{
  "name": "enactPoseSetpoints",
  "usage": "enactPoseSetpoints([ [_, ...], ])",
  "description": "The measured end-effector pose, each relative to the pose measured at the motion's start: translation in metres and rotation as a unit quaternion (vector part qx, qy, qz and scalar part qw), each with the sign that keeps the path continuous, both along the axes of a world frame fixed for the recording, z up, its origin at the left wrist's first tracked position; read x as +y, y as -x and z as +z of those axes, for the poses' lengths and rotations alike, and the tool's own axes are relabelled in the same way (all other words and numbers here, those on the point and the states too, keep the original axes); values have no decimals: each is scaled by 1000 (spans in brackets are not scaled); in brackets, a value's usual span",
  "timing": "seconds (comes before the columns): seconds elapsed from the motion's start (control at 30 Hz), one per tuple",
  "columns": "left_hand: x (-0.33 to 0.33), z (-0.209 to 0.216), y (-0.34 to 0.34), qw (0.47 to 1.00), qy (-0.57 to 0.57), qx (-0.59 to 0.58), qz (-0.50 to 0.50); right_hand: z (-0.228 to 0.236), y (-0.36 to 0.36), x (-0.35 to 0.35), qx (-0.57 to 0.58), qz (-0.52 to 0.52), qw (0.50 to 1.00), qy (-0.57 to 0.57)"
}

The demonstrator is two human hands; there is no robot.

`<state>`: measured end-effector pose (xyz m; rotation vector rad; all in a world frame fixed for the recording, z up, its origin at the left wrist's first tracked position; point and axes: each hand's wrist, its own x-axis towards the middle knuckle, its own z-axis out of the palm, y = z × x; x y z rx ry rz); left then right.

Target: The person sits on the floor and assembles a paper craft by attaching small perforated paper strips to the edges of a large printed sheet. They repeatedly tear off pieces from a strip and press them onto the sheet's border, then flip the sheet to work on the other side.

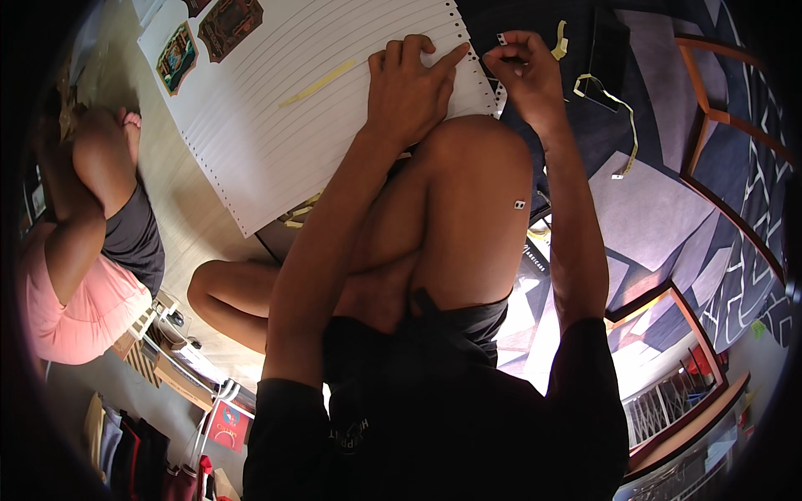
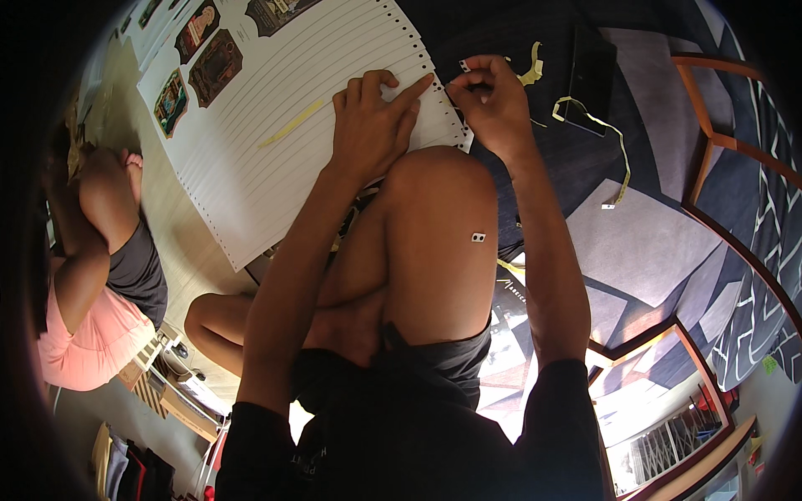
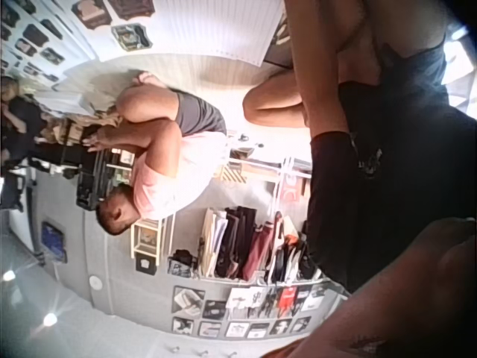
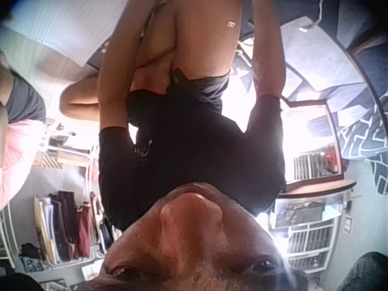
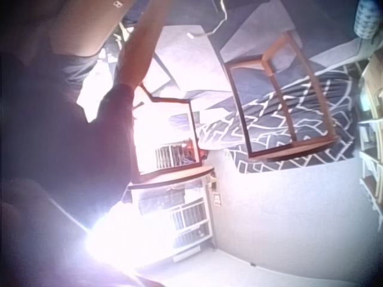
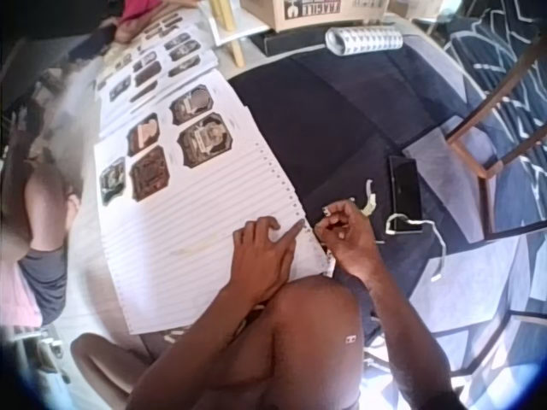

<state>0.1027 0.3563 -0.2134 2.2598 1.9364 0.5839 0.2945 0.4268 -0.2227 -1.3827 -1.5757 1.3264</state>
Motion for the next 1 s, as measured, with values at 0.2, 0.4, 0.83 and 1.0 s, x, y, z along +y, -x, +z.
enactPoseSetpoints([
  [0.2,0,-1,1,1000,1,-2,2,16,18,-6,-76,-23,993,-83],
  [0.4,0,-1,-1,1000,-8,-8,5,8,21,-7,-20,-37,993,-112],
  [0.83,-1,-6,1,1000,-12,-11,7,33,9,-8,-100,-49,980,-164],
  [1.0,0,-3,1,1000,-9,-9,5,35,5,-9,77,-36,994,-67],
])
